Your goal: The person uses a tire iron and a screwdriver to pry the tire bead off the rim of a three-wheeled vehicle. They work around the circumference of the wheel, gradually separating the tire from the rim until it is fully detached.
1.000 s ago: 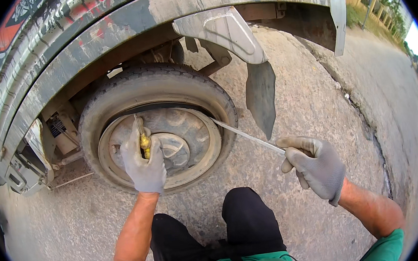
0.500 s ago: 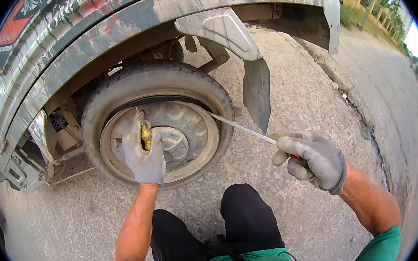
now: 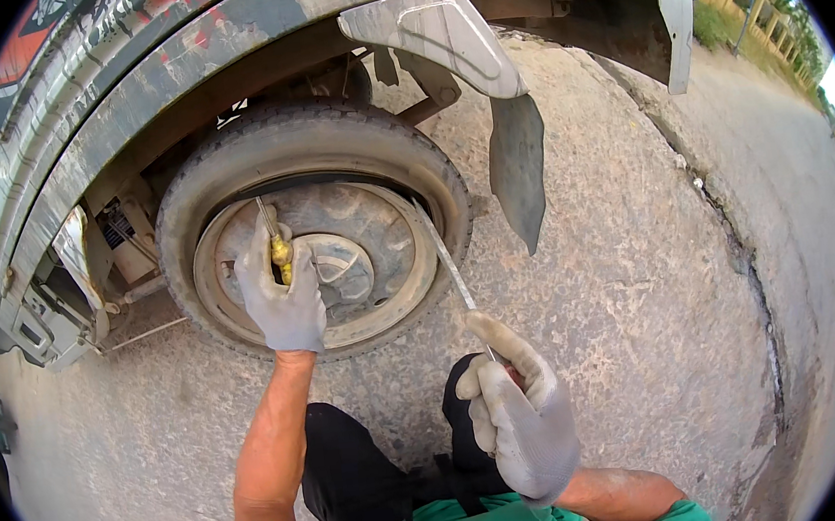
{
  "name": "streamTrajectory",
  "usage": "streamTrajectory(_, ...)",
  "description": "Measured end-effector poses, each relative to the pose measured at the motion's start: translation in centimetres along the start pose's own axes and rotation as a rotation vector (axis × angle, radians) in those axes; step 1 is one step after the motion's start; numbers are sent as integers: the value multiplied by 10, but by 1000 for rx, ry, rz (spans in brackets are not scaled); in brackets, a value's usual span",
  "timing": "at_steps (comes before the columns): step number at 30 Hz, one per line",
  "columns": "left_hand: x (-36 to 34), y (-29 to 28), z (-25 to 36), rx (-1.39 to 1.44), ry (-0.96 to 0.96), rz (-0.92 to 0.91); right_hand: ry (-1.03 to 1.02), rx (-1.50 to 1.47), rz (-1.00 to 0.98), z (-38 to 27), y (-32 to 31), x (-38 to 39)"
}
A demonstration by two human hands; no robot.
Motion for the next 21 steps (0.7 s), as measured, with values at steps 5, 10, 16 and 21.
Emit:
streamTrajectory(5, -1, 2, 8, -60, 39, 31, -71, -92, 1, 32, 3, 7)
streamTrajectory(10, 0, 2, 8, -75, 23, 24, -58, -182, -26, 67, 6, 5)
streamTrajectory(16, -1, 1, 1, -32, 6, 50, -808, 605, -323, 149, 44, -43)
streamTrajectory(21, -1, -1, 2, -106, 81, 46, -587, 937, -352, 195, 17, -141)
Point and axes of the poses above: each hand's wrist, its own x-axis away from the middle knuckle, its own y-axis out of the palm, z = x × y, the point moved 7 cm from there along -x, towards the middle knuckle, and after that the axes turned 12 degrees about -x, right-handed, at the moved point
